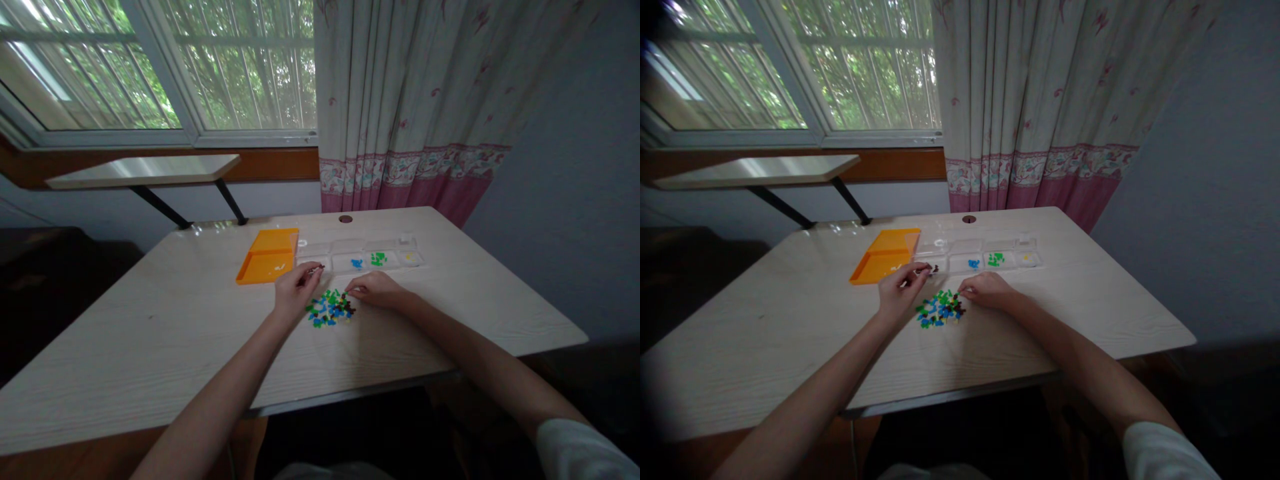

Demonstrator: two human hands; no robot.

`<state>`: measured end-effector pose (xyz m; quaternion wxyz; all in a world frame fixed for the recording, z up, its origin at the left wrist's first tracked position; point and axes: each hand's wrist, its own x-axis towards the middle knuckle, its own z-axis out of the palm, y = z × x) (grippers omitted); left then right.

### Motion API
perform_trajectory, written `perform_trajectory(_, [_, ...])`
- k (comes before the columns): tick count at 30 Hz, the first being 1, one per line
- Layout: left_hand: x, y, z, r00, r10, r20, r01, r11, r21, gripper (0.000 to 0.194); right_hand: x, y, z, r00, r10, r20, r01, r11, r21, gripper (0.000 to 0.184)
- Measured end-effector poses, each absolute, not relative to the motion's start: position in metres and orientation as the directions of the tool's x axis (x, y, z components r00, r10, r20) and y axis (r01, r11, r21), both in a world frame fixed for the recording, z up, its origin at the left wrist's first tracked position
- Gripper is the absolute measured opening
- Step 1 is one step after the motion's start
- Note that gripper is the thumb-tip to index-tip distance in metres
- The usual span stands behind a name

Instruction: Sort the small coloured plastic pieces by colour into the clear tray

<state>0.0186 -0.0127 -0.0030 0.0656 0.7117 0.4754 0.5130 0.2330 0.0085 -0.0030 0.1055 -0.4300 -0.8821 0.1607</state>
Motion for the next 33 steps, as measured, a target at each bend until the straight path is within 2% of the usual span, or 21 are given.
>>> perform_trajectory(9, [0.018,-0.009,-0.005,0.034,0.780,0.625,0.632,-0.502,0.591,0.023,0.233,0.008,-0.005,-0.614,0.787,0.062,0.740,0.601,-0.303,0.026])
perform_trajectory(15, [0.012,0.006,-0.013,-0.074,0.852,0.519,0.674,-0.341,0.655,0.026,0.234,0.009,-0.007,-0.633,0.773,0.053,0.730,0.618,-0.291,0.025])
perform_trajectory(21, [0.006,0.015,-0.019,-0.106,0.886,0.452,0.749,-0.228,0.622,0.026,0.232,0.010,-0.013,-0.587,0.808,0.053,0.774,0.579,-0.257,0.024])
perform_trajectory(24, [0.006,0.016,-0.019,-0.121,0.877,0.466,0.741,-0.233,0.630,0.030,0.233,0.010,-0.015,-0.579,0.808,0.108,0.767,0.585,-0.265,0.023])
perform_trajectory(27, [0.008,0.013,-0.018,-0.010,0.884,0.467,0.699,-0.327,0.635,0.029,0.233,0.009,-0.016,-0.565,0.798,0.208,0.744,0.602,-0.290,0.023])
perform_trajectory(33, [0.019,-0.003,-0.015,0.420,0.819,0.391,0.576,-0.574,0.582,0.023,0.230,0.007,-0.017,-0.551,0.778,0.302,0.707,0.628,-0.326,0.020])
